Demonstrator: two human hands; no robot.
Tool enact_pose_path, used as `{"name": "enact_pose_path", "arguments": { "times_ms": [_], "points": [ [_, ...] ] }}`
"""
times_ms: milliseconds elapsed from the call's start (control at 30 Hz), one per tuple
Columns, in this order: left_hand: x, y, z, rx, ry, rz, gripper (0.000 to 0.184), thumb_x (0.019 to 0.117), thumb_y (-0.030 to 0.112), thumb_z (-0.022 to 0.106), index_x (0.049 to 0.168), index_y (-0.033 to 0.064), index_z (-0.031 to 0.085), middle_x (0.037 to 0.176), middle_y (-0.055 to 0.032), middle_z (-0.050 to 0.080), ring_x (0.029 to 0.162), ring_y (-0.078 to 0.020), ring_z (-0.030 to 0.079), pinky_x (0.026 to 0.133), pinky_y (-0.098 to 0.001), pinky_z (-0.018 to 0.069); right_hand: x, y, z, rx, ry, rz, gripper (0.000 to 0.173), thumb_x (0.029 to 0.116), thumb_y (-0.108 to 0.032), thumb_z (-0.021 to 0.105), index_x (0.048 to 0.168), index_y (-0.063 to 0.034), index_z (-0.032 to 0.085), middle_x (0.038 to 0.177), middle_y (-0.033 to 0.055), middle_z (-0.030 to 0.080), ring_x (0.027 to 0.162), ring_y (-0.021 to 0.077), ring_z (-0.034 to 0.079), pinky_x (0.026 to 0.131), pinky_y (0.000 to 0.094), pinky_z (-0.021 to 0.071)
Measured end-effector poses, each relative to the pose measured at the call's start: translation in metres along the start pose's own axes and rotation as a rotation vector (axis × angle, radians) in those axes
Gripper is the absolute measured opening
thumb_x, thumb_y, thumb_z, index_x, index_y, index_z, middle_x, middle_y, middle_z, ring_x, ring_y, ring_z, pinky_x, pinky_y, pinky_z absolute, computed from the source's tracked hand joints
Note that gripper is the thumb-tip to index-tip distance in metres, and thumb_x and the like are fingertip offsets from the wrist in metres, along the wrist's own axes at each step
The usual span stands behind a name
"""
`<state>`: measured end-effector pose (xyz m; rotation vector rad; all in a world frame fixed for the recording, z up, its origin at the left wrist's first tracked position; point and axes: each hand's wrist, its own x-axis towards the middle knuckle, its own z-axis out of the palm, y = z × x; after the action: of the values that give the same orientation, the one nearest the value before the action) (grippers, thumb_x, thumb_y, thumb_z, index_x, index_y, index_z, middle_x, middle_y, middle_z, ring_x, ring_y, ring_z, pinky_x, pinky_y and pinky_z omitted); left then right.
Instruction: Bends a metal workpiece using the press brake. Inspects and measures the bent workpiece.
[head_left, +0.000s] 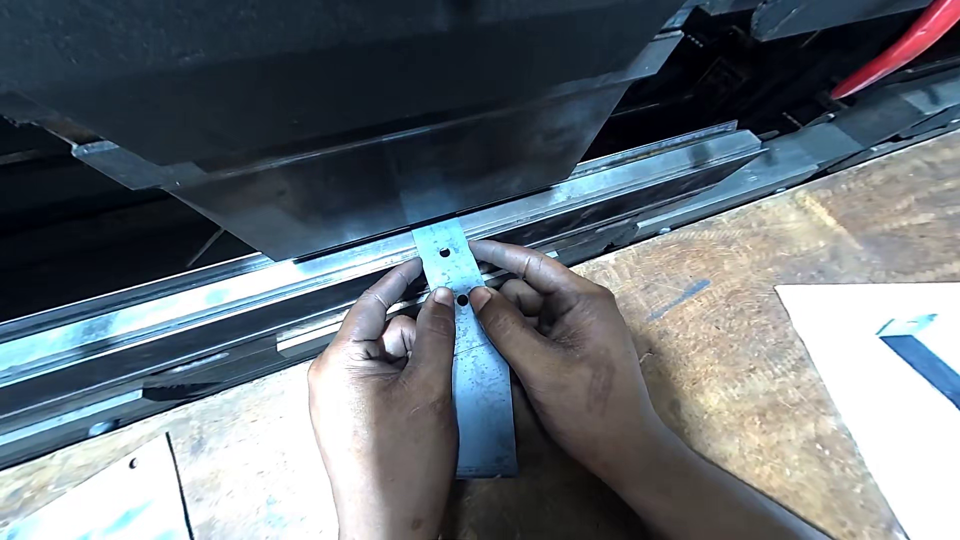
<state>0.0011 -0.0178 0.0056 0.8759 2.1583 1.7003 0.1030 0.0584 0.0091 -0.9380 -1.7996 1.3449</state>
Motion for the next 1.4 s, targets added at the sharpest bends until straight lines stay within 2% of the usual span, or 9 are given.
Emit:
{"name": "enact_pose_path", "arguments": {
  "times_ms": [700, 1400],
  "points": [
    [0.0004, 0.0011, 0.0008, -0.057, -0.006, -0.009, 0.026, 0.0936, 0.012, 0.069, 0.119, 0.0128, 0.073, 0.057, 0.0066, 0.056, 0.042, -0.0055, 0.049, 0.038, -0.0188, 0.0424, 0.0004, -0.0011, -0.0002, 0.027, -0.010, 0.002, 0.032, 0.0976, -0.011, 0.062, 0.130, -0.0132, 0.066, 0.071, -0.0037, 0.065, 0.054, 0.0064, 0.059, 0.048, 0.0186, 0.0512],
    [0.0004, 0.0016, 0.0002, -0.023, -0.009, 0.005, 0.024, 0.0945, 0.014, 0.069, 0.118, 0.0123, 0.074, 0.057, 0.0079, 0.057, 0.043, -0.0044, 0.051, 0.038, -0.0183, 0.0434, 0.0003, 0.0002, 0.0003, 0.039, 0.000, -0.013, 0.034, 0.0987, -0.010, 0.061, 0.132, -0.0104, 0.067, 0.069, -0.0035, 0.063, 0.053, 0.0060, 0.057, 0.047, 0.0182, 0.0502]
  ]
}}
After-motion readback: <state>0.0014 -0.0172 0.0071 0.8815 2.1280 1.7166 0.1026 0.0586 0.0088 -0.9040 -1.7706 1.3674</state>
